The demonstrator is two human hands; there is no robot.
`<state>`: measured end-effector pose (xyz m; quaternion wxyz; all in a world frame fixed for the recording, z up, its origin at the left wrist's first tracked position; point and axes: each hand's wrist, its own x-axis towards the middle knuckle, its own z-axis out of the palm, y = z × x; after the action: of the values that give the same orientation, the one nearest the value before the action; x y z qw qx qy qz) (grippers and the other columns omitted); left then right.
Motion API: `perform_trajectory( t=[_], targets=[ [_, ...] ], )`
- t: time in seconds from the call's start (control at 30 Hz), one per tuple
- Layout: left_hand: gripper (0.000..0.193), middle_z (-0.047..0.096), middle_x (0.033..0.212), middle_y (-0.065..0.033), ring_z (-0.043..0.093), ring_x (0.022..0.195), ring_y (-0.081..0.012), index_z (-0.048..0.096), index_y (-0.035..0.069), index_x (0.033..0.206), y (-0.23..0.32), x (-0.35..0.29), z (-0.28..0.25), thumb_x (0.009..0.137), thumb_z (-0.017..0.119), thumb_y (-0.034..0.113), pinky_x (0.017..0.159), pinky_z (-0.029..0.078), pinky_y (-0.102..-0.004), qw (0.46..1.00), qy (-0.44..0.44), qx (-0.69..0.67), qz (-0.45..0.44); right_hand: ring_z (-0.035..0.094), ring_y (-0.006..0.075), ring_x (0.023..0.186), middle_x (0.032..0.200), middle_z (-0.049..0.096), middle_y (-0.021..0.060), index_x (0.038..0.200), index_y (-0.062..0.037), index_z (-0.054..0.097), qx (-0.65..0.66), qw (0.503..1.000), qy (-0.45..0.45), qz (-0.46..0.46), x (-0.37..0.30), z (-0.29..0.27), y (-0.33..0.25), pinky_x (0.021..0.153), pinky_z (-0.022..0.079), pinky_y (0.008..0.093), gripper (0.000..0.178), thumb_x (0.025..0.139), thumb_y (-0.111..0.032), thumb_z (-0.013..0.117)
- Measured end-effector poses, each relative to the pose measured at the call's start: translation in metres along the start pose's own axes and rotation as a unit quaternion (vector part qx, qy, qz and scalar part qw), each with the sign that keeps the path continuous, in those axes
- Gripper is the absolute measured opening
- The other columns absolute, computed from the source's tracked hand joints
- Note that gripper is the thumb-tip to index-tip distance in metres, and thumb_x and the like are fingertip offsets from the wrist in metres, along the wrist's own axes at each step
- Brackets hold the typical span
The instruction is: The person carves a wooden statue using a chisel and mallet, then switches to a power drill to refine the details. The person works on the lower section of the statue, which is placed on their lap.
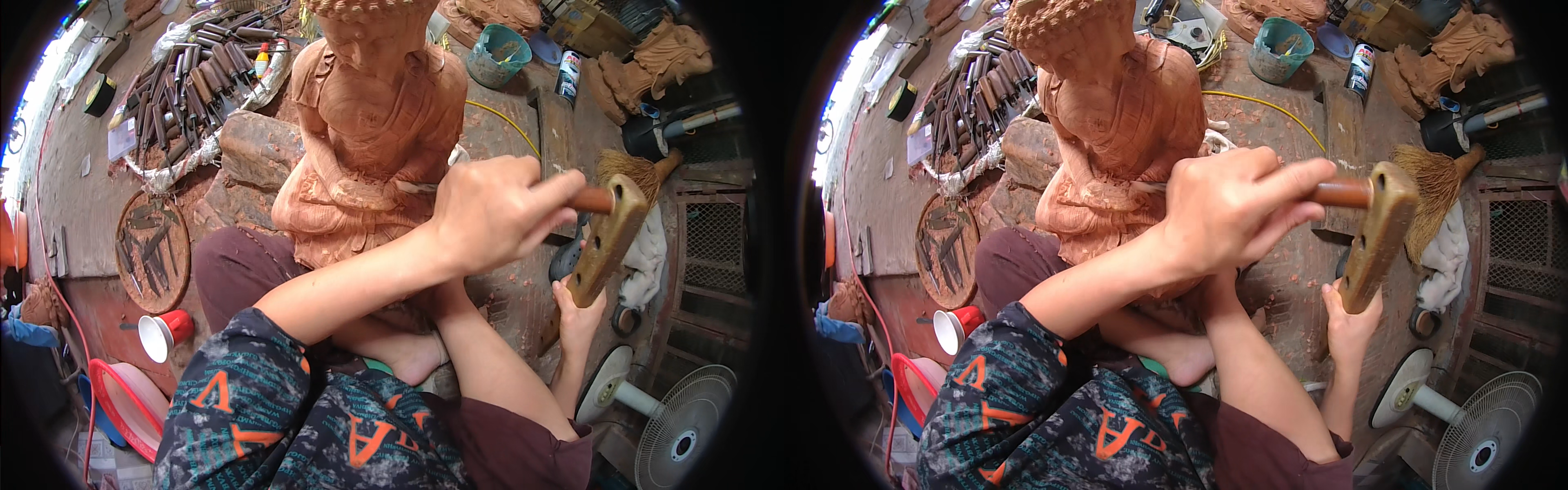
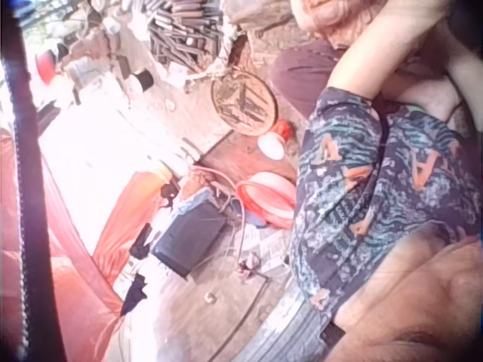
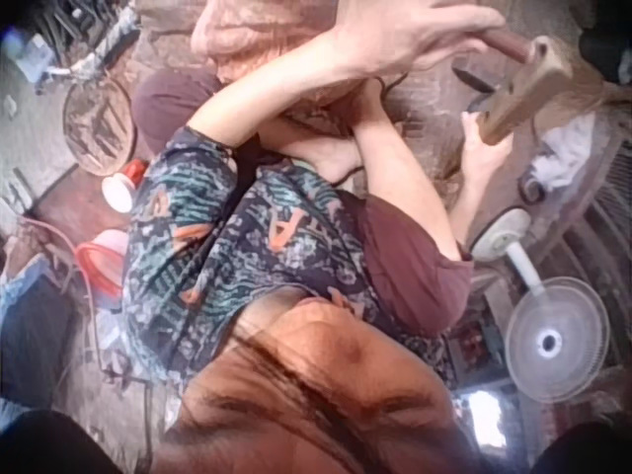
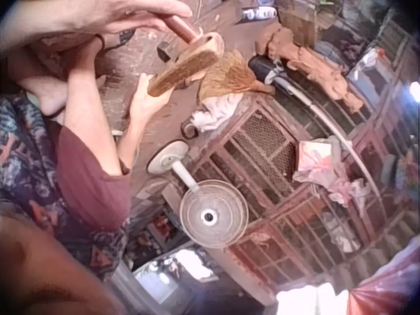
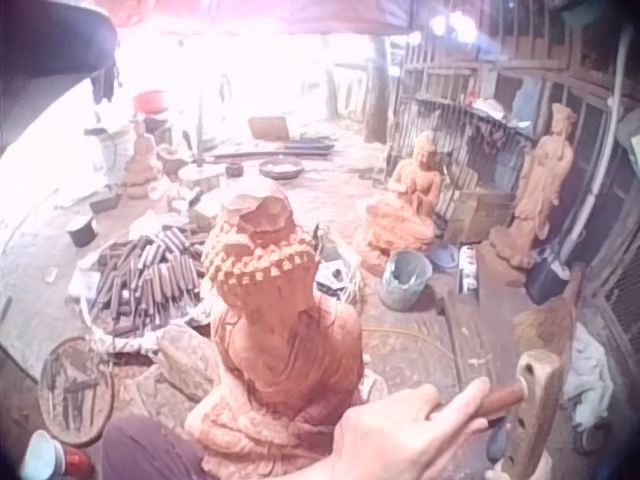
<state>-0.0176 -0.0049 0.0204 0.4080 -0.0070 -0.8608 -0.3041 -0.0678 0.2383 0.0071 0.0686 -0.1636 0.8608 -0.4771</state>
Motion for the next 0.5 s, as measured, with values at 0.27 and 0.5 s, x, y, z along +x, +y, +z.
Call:
perform_trajectory(
  t=[0.27, 0.5],
  targets=[
    [0.032, 0.054, 0.061, -0.0039, 0.059, 0.053, -0.0223, 0.066, 0.018, 0.108, -0.003, 0.0, 0.005, 0.081, 0.066, 0.035, 0.044, 0.044, -0.0344, 0.996, -0.01, -0.086, -0.026, 0.052, 0.0116, 0.065, 0.077, 0.054, 0.0043, 0.139, 0.001, 0.035, 0.114, 0.992, 0.002, 0.051, 0.012, 0.003, -0.031, 0.062, 0.042, 0.0228, 0.066, 0.08, -0.002, 0.062],
    [0.032, 0.058, 0.064, -0.0049, 0.06, 0.053, -0.0227, 0.067, 0.017, 0.107, -0.003, 0.0, 0.007, 0.081, 0.066, 0.035, 0.045, 0.045, -0.0341, 0.995, -0.013, -0.092, -0.031, 0.05, 0.0099, 0.067, 0.079, 0.051, 0.0028, 0.139, 0.0001, 0.035, 0.21, 0.977, 0.014, 0.031, 0.013, -0.005, -0.037, 0.064, 0.043, 0.0226, 0.059, 0.084, -0.002, 0.059]
  ],
)
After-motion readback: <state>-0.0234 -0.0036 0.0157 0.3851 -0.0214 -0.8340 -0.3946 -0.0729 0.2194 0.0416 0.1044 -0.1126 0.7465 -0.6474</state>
